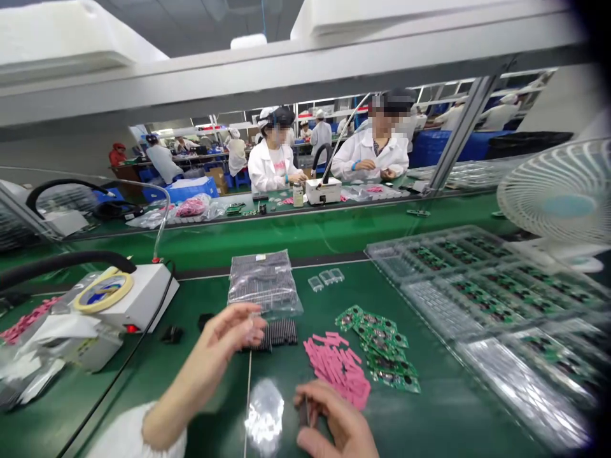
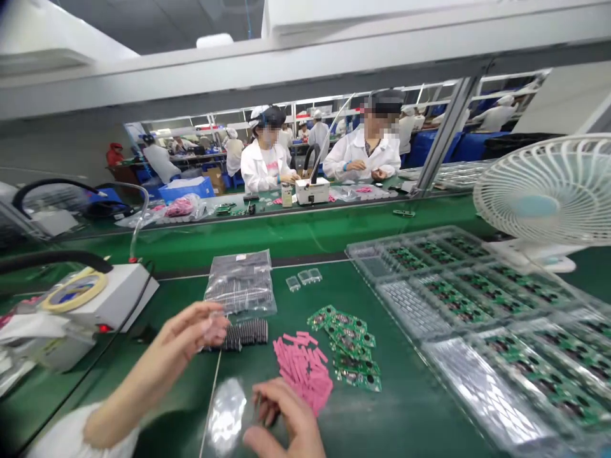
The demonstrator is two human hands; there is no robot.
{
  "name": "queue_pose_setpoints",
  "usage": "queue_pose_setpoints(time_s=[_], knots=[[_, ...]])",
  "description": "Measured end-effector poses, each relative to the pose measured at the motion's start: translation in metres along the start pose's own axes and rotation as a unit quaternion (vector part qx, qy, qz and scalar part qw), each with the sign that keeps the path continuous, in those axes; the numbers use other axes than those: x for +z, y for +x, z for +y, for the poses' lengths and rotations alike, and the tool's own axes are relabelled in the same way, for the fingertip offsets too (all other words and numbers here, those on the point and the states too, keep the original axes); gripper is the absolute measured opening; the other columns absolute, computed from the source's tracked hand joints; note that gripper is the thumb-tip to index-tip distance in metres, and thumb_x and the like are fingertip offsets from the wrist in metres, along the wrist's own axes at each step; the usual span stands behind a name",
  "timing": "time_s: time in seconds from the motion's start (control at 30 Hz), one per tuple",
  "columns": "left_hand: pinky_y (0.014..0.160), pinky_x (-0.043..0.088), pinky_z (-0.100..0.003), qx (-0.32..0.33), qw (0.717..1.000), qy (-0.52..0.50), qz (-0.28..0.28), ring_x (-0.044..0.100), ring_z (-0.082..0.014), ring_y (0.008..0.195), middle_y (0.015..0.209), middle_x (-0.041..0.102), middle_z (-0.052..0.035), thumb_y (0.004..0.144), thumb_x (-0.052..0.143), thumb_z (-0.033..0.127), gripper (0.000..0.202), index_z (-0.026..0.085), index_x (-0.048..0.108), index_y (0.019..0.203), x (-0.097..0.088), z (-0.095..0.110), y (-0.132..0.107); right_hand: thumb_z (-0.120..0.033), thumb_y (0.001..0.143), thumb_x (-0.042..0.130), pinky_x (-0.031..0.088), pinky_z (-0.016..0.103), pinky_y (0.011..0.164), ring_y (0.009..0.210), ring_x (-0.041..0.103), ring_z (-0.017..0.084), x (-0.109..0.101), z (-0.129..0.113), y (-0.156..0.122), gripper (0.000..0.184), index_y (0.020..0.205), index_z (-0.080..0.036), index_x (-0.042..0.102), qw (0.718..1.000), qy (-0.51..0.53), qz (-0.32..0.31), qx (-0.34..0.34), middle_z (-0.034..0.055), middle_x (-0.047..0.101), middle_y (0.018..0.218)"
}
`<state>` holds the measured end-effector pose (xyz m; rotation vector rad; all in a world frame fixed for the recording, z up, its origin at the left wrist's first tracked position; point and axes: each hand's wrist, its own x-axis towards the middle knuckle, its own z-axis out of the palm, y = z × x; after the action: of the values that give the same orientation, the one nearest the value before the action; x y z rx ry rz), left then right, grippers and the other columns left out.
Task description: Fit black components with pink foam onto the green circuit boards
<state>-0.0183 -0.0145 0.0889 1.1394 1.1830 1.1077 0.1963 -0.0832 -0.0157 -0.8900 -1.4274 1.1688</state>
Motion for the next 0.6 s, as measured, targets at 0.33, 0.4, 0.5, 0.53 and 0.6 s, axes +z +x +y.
queue_pose_setpoints(time_s=[0.33,0.4,0.5,0.53,0.6], knots=[[0.075,0.056,-0.028,-0.125,0.958,-0.258,0.0,0.068,-0.0161,0.075,0.086,0.076,-0.0086,0.077,0.082,0.036,0.031,0.017,0.075,0.1,0.049,-0.056,-0.077,-0.041,0.082,0.079,0.051,0.034,0.094,0.107,0.061,0.023,0.004,-0.031,0.009,0.029,0.109,-0.032,0.075,0.999,0.036,-0.008,-0.015,0.0063,0.062,0.112],[0.075,0.056,-0.028,-0.122,0.962,-0.245,-0.005,0.067,-0.0165,0.076,0.083,0.074,-0.0073,0.077,0.082,0.037,0.03,0.017,0.076,0.098,0.05,-0.055,-0.08,-0.041,0.083,0.078,0.05,0.036,0.097,0.11,0.06,0.024,0.006,-0.033,0.008,0.029,0.11,-0.031,0.075,1.0,0.019,-0.022,-0.01,0.0068,0.061,0.113],[0.075,0.056,-0.028,-0.112,0.966,-0.233,-0.011,0.068,-0.0168,0.076,0.085,0.075,-0.0072,0.077,0.082,0.038,0.029,0.018,0.076,0.097,0.051,-0.055,-0.081,-0.038,0.084,0.077,0.05,0.037,0.099,0.111,0.059,0.024,0.006,-0.035,0.007,0.026,0.109,-0.03,0.075,1.0,-0.003,-0.029,-0.002,0.0066,0.06,0.113],[0.075,0.056,-0.028,-0.109,0.967,-0.23,-0.012,0.068,-0.0166,0.076,0.087,0.075,-0.0074,0.076,0.083,0.038,0.029,0.019,0.076,0.097,0.052,-0.056,-0.081,-0.036,0.084,0.077,0.05,0.037,0.099,0.111,0.06,0.024,0.006,-0.036,0.007,0.025,0.108,-0.03,0.075,1.0,-0.01,-0.028,-0.001,0.0064,0.06,0.112],[0.076,0.055,-0.026,-0.104,0.97,-0.221,-0.013,0.069,-0.0167,0.077,0.089,0.077,-0.0078,0.075,0.084,0.038,0.031,0.019,0.076,0.098,0.052,-0.057,-0.08,-0.031,0.085,0.076,0.051,0.036,0.098,0.11,0.06,0.024,0.006,-0.038,0.008,0.023,0.107,-0.029,0.074,0.999,-0.03,-0.03,0.003,0.006,0.06,0.111]])
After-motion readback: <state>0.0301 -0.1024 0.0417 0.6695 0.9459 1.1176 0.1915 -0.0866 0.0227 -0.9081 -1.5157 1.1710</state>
